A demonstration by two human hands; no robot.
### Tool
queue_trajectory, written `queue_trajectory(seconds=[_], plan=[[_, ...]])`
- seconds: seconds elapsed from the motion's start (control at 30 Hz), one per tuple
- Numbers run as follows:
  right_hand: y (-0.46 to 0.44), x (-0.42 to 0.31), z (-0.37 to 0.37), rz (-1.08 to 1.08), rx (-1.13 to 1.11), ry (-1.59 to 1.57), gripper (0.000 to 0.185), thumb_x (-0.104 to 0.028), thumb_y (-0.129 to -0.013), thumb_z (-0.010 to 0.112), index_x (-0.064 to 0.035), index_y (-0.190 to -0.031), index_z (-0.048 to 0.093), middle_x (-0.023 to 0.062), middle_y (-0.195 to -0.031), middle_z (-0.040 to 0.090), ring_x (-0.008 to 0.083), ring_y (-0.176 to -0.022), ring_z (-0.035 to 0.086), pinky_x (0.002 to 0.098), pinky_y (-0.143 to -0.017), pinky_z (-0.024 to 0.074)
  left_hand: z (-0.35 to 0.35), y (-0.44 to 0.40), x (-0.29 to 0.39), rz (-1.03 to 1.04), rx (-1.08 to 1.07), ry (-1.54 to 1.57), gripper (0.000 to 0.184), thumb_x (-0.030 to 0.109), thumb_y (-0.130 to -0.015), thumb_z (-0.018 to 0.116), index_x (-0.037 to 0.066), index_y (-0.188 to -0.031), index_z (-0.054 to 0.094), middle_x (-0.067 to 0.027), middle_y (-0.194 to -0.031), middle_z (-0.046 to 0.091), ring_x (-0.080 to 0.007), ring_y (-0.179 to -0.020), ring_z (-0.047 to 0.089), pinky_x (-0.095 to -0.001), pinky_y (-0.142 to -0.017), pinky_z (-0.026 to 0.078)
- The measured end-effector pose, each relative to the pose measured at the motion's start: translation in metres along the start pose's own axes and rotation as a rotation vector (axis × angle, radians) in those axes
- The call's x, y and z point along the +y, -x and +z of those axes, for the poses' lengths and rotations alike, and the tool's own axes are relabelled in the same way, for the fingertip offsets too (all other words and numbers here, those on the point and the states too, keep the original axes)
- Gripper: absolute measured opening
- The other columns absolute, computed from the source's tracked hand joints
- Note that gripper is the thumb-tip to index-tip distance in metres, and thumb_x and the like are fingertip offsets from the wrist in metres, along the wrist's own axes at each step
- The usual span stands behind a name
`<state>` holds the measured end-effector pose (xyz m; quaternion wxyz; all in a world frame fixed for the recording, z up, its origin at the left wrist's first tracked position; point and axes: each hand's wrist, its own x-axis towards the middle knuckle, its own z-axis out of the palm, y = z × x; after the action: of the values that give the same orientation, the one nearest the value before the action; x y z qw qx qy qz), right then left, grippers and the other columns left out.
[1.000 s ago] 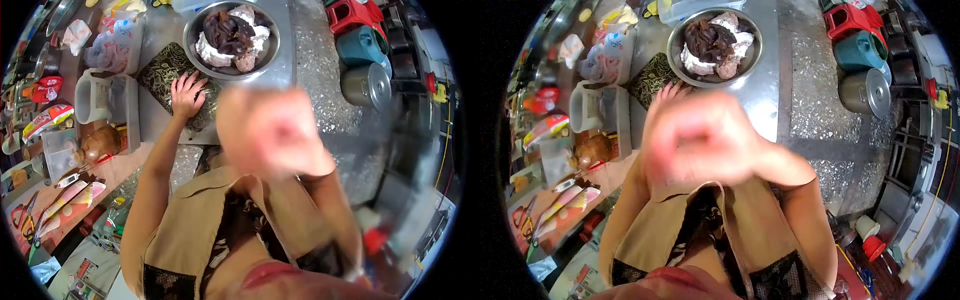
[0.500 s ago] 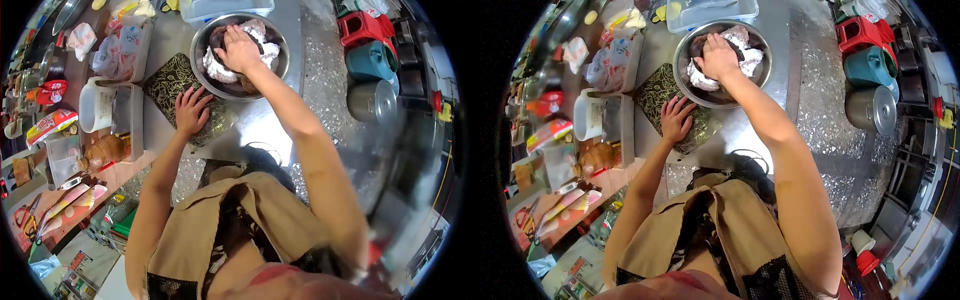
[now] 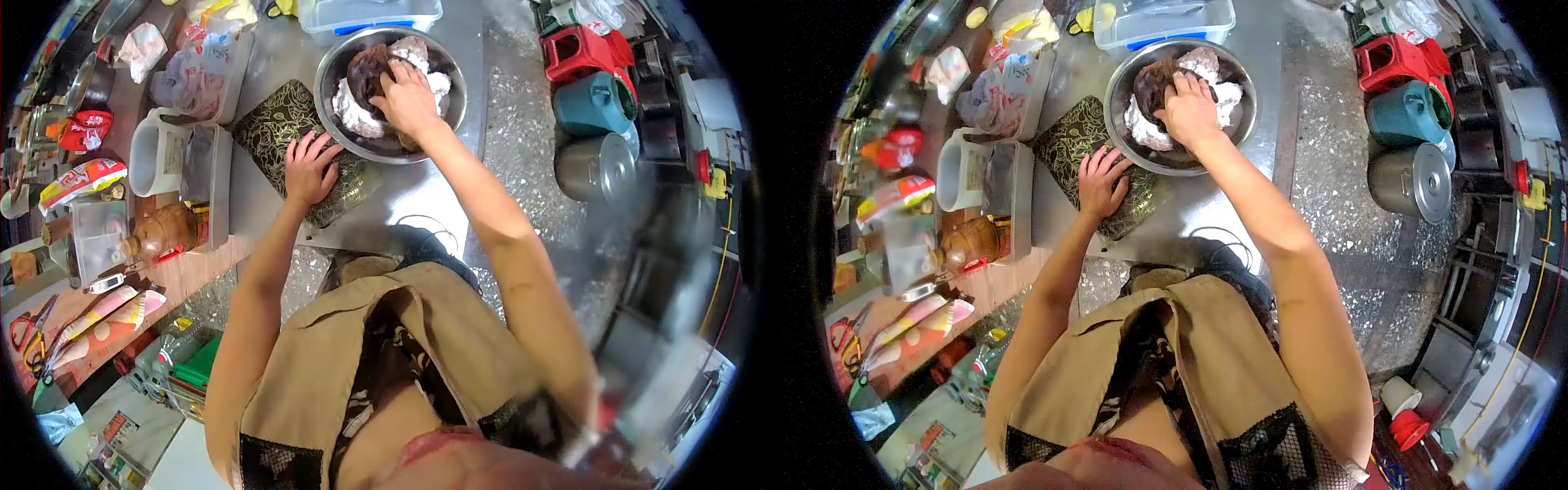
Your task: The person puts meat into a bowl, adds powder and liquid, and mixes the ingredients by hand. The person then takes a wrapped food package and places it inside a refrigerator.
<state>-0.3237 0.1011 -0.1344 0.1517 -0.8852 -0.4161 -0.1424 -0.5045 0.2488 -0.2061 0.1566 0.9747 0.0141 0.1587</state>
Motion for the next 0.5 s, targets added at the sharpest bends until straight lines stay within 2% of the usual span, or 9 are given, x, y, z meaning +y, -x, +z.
queue_trajectory(seconds=[0.07, 0.1, 0.17, 0.2, 0.23, 0.3, 0.33, 0.5], plan=[[-0.009, -0.009, -0.028, -0.012, -0.262, -0.038, 0.037, -0.024, -0.077, 0.059, -0.0007, -0.106, 0.054, 0.0143, -0.114, 0.05, 0.0314, -0.109, 0.045, 0.0427, -0.093, 0.0363, -0.001, 0.0, 0.0, 0.0, -0.004, 0.015, 0.037, 0.024, -0.076, 0.053, 0.021, -0.112, 0.055, -0.0054, -0.123, 0.047, -0.0291, -0.12, 0.035, -0.0481, -0.101, 0.019], [-0.013, -0.012, -0.031, -0.015, -0.267, -0.036, 0.037, -0.024, -0.077, 0.059, -0.0007, -0.106, 0.054, 0.0143, -0.114, 0.05, 0.0314, -0.109, 0.045, 0.0427, -0.093, 0.0363, 0.0, 0.003, 0.001, -0.005, -0.002, 0.018, 0.037, 0.024, -0.076, 0.053, 0.021, -0.112, 0.055, -0.0054, -0.123, 0.047, -0.0291, -0.12, 0.035, -0.0481, -0.101, 0.019], [-0.031, -0.014, -0.031, -0.04, -0.391, -0.013, 0.038, -0.015, -0.072, 0.063, -0.0007, -0.105, 0.052, 0.0127, -0.106, 0.053, 0.0313, -0.1, 0.05, 0.0402, -0.084, 0.0435, 0.004, 0.001, -0.003, -0.008, 0.008, 0.002, 0.036, 0.026, -0.074, 0.055, 0.022, -0.11, 0.056, -0.0034, -0.123, 0.047, -0.0281, -0.119, 0.035, -0.0479, -0.1, 0.02], [-0.04, -0.009, -0.026, -0.021, -0.499, 0.041, 0.049, -0.016, -0.067, 0.07, -0.0002, -0.108, 0.05, 0.0158, -0.108, 0.053, 0.0327, -0.102, 0.051, 0.0371, -0.082, 0.0459, 0.005, 0.0, -0.002, -0.007, 0.009, 0.011, 0.036, 0.026, -0.074, 0.055, 0.022, -0.11, 0.056, -0.0034, -0.123, 0.047, -0.0281, -0.119, 0.035, -0.0479, -0.1, 0.02], [-0.051, -0.003, -0.02, -0.024, -0.503, 0.045, 0.049, -0.016, -0.067, 0.07, -0.0002, -0.108, 0.05, 0.0158, -0.108, 0.053, 0.0327, -0.102, 0.051, 0.0371, -0.082, 0.0459, 0.004, 0.0, -0.003, -0.008, 0.012, 0.015, 0.036, 0.027, -0.074, 0.054, 0.022, -0.11, 0.056, -0.0033, -0.123, 0.047, -0.0279, -0.119, 0.035, -0.0474, -0.1, 0.02], [-0.069, 0.004, -0.012, 0.024, -0.777, -0.06, 0.054, -0.022, -0.064, 0.074, 0.0007, -0.107, 0.05, 0.0178, -0.108, 0.055, 0.0322, -0.102, 0.053, 0.0358, -0.085, 0.0446, 0.004, 0.0, -0.003, -0.03, 0.015, 0.03, 0.036, 0.027, -0.075, 0.054, 0.022, -0.11, 0.057, -0.0032, -0.124, 0.047, -0.0276, -0.119, 0.036, -0.0468, -0.1, 0.02], [-0.074, 0.003, -0.013, 0.032, -0.853, -0.03, 0.058, -0.029, -0.063, 0.076, 0.0011, -0.106, 0.051, 0.0186, -0.107, 0.056, 0.0311, -0.102, 0.054, 0.0346, -0.086, 0.0438, 0.004, 0.001, -0.002, -0.033, 0.008, 0.024, 0.035, 0.027, -0.075, 0.053, 0.022, -0.11, 0.057, -0.003, -0.124, 0.047, -0.0273, -0.119, 0.036, -0.0461, -0.1, 0.02], [-0.068, -0.007, -0.002, 0.081, -0.742, 0.02, 0.058, -0.036, -0.063, 0.074, 0.0003, -0.102, 0.051, 0.018, -0.104, 0.058, 0.0312, -0.099, 0.055, 0.0356, -0.083, 0.0447, -0.002, -0.002, -0.002, -0.037, 0.013, 0.021, 0.035, 0.028, -0.075, 0.052, 0.023, -0.11, 0.057, -0.0018, -0.125, 0.046, -0.0263, -0.119, 0.036, -0.0442, -0.101, 0.019]])
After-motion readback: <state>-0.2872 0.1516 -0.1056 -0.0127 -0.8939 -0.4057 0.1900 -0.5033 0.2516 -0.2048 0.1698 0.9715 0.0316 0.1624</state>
